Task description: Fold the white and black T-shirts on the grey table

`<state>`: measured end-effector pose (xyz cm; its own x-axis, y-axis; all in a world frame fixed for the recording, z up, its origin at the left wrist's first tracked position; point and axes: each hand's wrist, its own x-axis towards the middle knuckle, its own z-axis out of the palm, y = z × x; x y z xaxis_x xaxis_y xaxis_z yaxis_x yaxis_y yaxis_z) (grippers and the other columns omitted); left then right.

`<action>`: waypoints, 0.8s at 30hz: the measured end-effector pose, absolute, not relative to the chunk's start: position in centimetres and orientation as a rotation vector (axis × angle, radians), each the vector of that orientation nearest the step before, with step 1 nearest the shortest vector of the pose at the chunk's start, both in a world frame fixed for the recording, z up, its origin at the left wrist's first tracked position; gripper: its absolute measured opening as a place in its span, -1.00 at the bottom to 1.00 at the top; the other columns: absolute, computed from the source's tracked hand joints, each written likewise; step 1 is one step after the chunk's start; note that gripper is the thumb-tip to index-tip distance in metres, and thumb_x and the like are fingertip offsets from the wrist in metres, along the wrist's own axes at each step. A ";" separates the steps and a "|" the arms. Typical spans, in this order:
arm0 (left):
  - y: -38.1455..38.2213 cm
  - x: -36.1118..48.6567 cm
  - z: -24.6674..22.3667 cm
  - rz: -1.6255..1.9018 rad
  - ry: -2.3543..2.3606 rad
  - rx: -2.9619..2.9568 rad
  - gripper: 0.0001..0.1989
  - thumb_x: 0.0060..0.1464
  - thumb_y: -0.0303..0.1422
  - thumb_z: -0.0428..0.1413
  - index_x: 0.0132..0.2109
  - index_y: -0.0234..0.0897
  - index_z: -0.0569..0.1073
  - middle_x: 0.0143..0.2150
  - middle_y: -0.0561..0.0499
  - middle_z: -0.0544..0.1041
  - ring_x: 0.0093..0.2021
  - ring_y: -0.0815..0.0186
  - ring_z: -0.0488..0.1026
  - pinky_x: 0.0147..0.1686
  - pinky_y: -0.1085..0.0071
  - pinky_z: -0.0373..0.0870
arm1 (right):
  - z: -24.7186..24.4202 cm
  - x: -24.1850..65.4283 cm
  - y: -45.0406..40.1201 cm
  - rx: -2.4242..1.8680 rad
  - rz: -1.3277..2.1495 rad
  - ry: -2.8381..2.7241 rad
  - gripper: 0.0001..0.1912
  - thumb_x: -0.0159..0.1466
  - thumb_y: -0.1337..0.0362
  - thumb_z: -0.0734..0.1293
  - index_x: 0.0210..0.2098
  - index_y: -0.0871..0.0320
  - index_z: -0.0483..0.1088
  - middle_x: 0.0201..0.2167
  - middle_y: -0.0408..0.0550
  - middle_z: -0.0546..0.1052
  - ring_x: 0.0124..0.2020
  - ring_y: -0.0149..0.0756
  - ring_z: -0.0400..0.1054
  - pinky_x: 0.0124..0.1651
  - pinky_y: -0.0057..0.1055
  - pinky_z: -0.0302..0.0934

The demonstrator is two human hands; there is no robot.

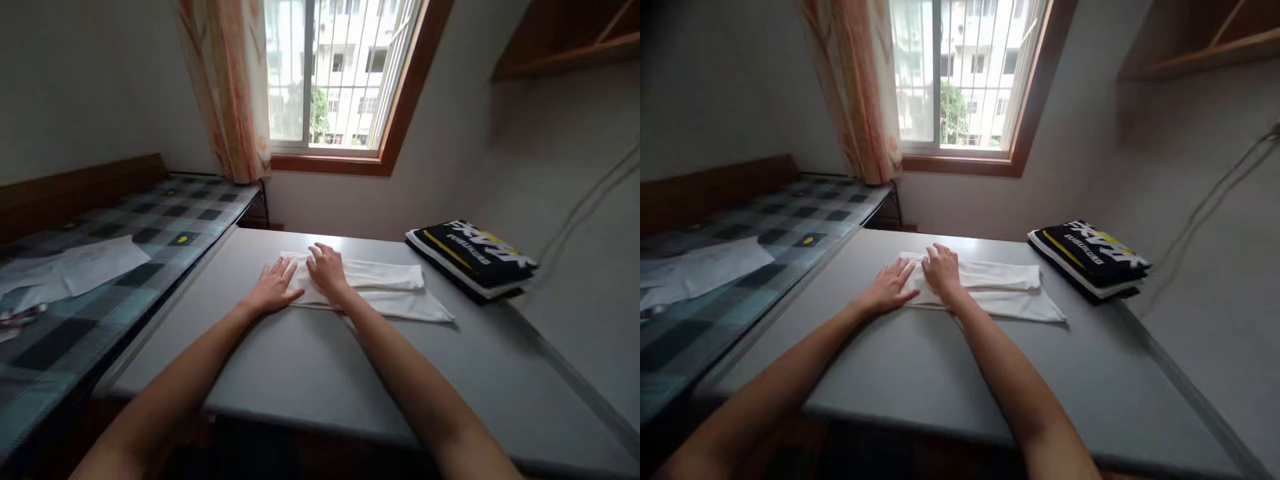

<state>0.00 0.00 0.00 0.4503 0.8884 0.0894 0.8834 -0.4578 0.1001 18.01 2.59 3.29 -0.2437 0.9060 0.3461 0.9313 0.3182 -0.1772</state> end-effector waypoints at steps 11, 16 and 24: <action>0.2 -0.3 -0.3 0.169 1.637 2.628 -0.17 0.19 0.17 -0.22 0.43 -0.22 -0.07 0.46 -0.11 -0.11 0.44 0.02 -0.20 0.32 -0.11 -0.18 | 1.2 22.5 0.5 -1.693 0.017 -2.417 -0.28 0.39 -0.12 -0.03 0.33 0.23 0.12 0.37 0.17 0.10 0.37 0.04 -0.10 0.33 0.01 -0.23; 0.2 -0.3 -0.2 0.160 1.637 2.641 -0.19 0.20 0.14 -0.21 0.43 -0.23 -0.05 0.46 -0.12 -0.10 0.44 0.01 -0.20 0.31 -0.13 -0.17 | 3.0 30.9 -0.7 -2.009 -0.102 -2.044 -0.48 0.37 0.09 0.13 0.22 0.22 0.27 0.16 0.21 0.37 0.14 -0.03 0.24 0.16 -0.13 0.08; -0.5 0.0 -0.1 0.310 1.609 2.778 -0.32 0.22 0.06 -0.12 0.36 -0.17 0.16 0.40 -0.16 0.11 0.41 -0.02 -0.07 0.31 -0.15 -0.15 | 3.5 39.9 -2.6 -2.600 0.071 -1.389 -0.32 0.28 -0.13 0.17 0.13 0.30 0.33 0.13 0.38 0.34 0.15 0.20 0.25 0.10 0.03 0.14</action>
